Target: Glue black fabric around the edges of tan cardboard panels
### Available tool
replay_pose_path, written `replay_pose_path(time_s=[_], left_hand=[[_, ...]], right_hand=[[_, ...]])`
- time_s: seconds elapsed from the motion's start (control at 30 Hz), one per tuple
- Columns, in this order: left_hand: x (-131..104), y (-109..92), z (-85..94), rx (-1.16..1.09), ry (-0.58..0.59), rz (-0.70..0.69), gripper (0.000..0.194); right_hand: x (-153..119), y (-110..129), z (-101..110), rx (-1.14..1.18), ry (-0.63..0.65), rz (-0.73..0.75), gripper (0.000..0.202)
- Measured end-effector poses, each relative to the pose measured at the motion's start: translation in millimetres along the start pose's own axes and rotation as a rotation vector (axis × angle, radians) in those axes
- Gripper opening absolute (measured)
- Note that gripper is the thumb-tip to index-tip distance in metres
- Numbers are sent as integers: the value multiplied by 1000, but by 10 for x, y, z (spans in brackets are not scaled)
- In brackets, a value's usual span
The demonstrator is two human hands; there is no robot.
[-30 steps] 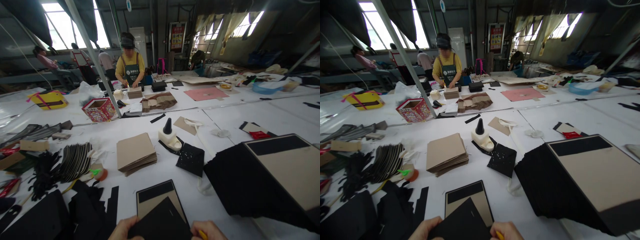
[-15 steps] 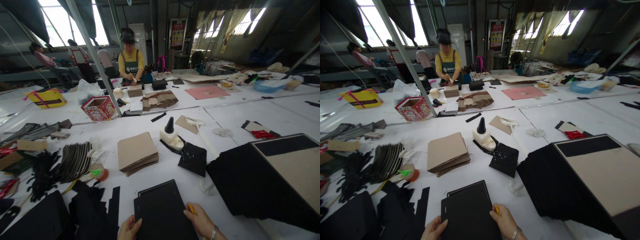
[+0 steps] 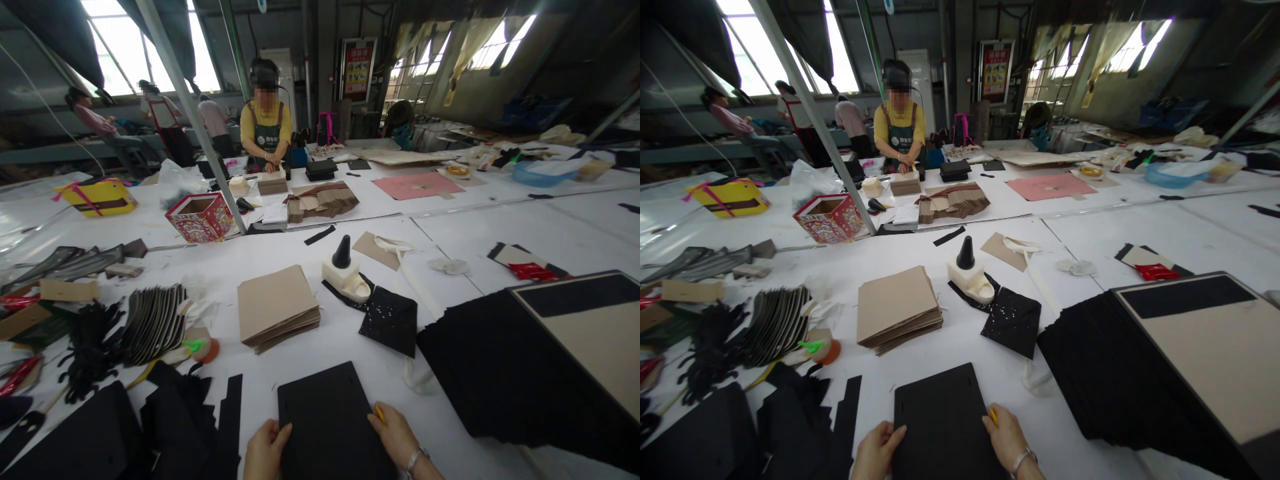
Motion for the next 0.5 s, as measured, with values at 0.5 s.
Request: replay_pose_path(time_s=[0.5], left_hand=[[0, -57, 55, 32, 50, 12, 39]], right_hand=[[36, 29, -73, -241, 44, 5, 18]])
Point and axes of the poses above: each hand's wrist, its own x-axis towards the middle knuckle, its own z-axis out of the back of the hand, y = z × x, the point moved 5 cm from there along x, towards the middle knuckle, and after that the axes turned 3 degrees about -z, right-handed, at the moved point
